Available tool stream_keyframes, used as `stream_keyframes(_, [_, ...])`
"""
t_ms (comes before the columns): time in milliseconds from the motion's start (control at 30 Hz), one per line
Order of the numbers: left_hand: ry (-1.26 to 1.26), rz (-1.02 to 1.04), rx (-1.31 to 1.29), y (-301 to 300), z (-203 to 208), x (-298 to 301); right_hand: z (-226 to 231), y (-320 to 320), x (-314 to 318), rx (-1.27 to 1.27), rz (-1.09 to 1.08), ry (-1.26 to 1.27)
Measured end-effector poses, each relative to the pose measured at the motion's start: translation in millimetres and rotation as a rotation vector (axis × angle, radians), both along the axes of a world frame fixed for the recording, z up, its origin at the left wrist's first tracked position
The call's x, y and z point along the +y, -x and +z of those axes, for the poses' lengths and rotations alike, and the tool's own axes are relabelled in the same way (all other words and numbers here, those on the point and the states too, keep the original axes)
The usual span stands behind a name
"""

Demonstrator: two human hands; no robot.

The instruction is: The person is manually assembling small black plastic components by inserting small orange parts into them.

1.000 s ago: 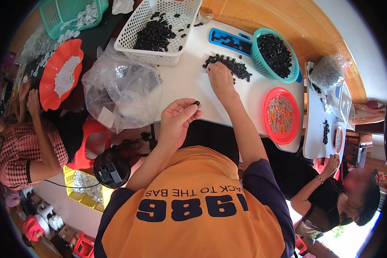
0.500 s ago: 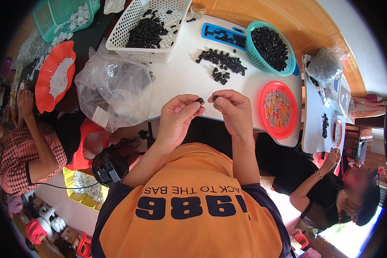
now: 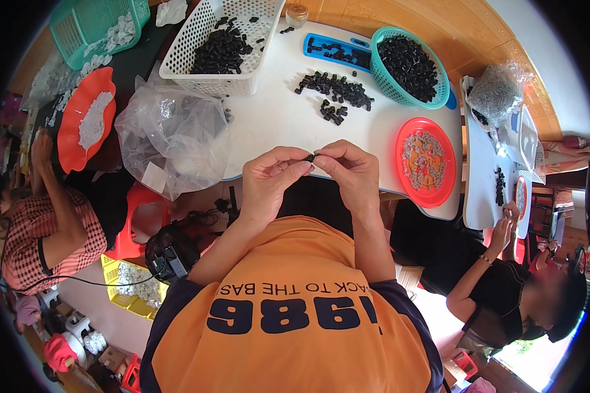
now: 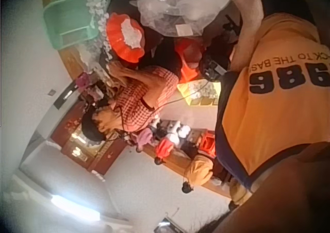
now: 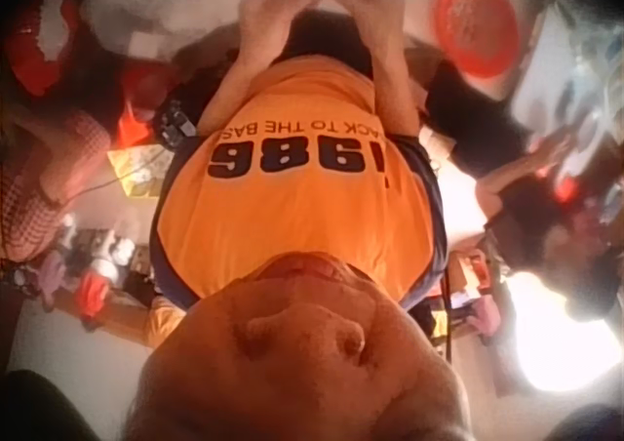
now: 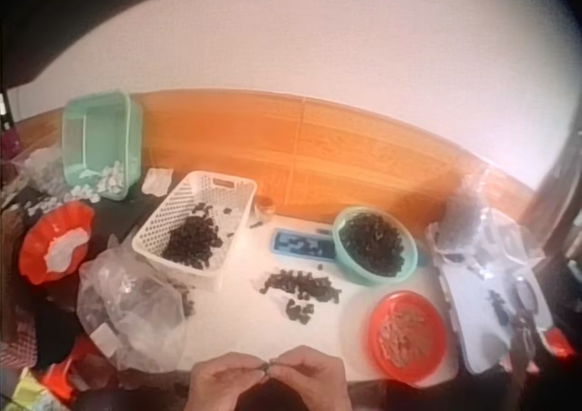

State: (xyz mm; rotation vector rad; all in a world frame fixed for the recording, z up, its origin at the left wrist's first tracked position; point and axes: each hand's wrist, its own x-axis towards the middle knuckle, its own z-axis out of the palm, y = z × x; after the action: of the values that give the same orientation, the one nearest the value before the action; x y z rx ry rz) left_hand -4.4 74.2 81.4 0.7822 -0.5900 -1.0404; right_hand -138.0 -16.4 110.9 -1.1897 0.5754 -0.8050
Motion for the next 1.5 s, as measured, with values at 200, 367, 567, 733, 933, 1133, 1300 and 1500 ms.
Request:
stream_keyframes(200, [0.014,0.002,0.015,1.3,-3.4,-0.1,-4.6,4.8,4.8,0.073,-0.016,0.060])
stream_keyframes(367, [-0.059,-0.104,0.273,-2.3,-5.4,-0.1,-12.2,2.2,8.3,0.215,-0.093,0.255])
stream_keyframes(567, [-0.124,-0.215,0.411,-9.0,-4.0,-1.8,-13.0,-5.8,14.7,0.175,-0.132,0.201])
stream_keyframes(733, [-0.145,-0.368,0.460,-17.5,-4.0,-4.0,-7.7,-1.0,10.9,0.199,0.012,0.298])
stream_keyframes(933, [-0.189,-0.458,0.466,-22.4,-7.5,-4.1,-14.5,2.7,9.6,0.181,0.075,0.340])
stream_keyframes(1133, [-0.174,-0.557,0.655,-23.2,-13.0,-5.2,-19.4,-0.9,13.4,0.105,0.012,0.224])
stream_keyframes(1300, [-0.237,-0.621,0.761,-23.2,-18.1,-4.0,-19.1,2.4,13.9,0.185,0.043,0.189])
stream_keyframes(1500, [-0.243,-0.625,0.803,-21.1,-22.1,-5.0,-21.5,3.7,13.2,0.247,0.044,0.218])
